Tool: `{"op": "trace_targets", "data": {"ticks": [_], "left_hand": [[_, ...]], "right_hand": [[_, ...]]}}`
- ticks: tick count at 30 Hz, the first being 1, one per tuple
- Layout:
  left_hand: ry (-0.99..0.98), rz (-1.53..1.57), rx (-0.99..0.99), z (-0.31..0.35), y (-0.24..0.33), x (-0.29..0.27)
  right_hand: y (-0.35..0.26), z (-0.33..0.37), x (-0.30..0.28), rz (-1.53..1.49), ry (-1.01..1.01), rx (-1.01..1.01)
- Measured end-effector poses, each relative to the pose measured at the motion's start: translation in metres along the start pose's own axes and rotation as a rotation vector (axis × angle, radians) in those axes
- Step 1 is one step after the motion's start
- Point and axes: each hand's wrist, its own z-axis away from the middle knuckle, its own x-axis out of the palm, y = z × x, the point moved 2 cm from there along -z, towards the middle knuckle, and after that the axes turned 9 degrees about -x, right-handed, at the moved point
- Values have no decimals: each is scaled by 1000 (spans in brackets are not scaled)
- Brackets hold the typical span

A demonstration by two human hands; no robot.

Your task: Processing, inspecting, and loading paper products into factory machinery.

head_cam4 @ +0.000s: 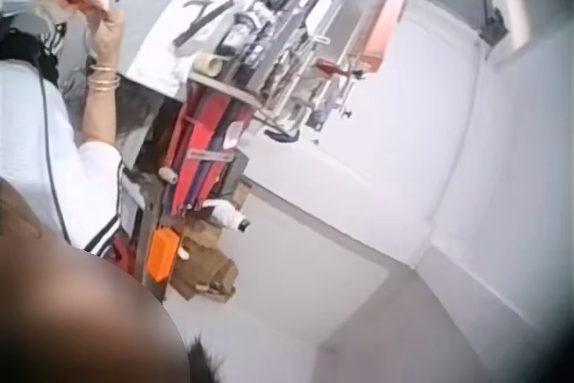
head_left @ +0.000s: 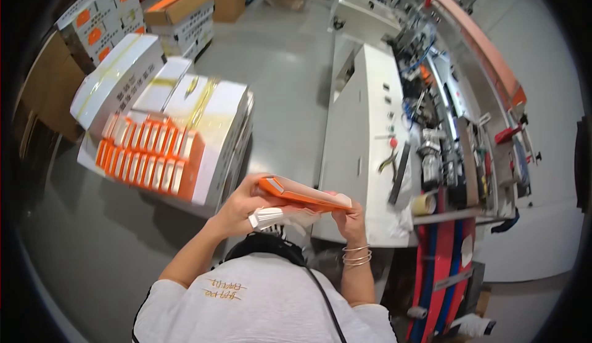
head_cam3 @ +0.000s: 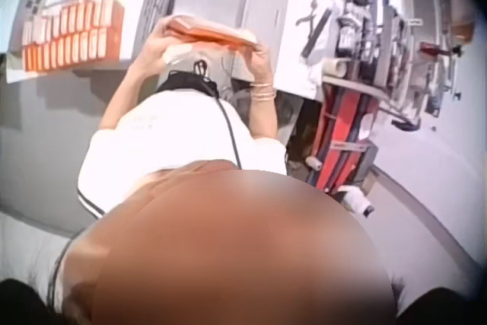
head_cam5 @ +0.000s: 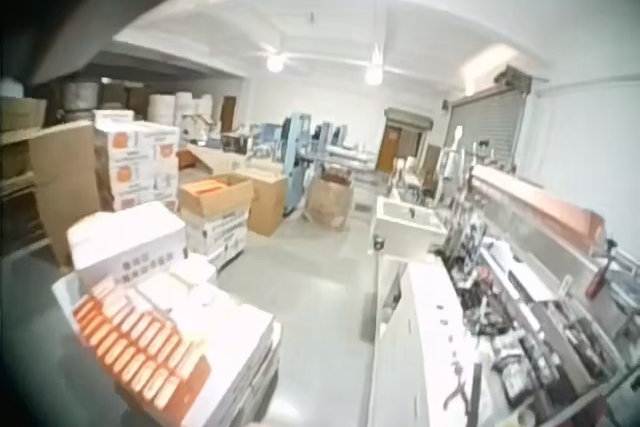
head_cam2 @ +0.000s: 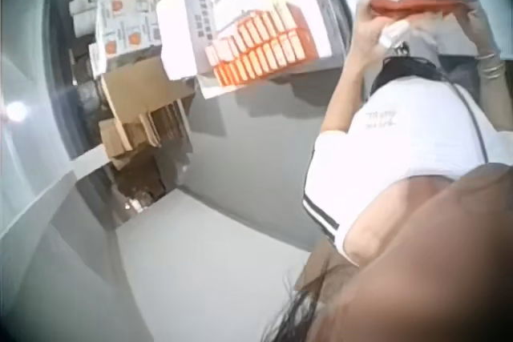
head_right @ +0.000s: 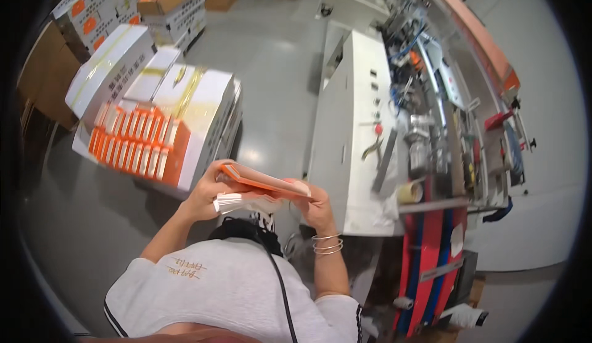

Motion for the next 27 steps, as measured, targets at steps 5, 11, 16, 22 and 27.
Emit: {"op": "trace_targets", "data": {"ticks": [5, 11, 16, 22, 27], "left_hand": [[76, -47, -135, -63, -18, 3], [17, 44, -4, -140, -52, 9], [290, -12, -179, -162, -83, -18], [474, 232, -163, -186, -125, -84], [766, -93, -126, -212, -149, -116]], "right_hand": [[-8, -72, -37, 221, -22, -100], [-13, -155, -92, 216, -23, -155], [22, -233, -77, 235, -145, -154], [63, -317, -50, 144, -270, 124], [92, -391, -12, 199, -397, 229]]}}
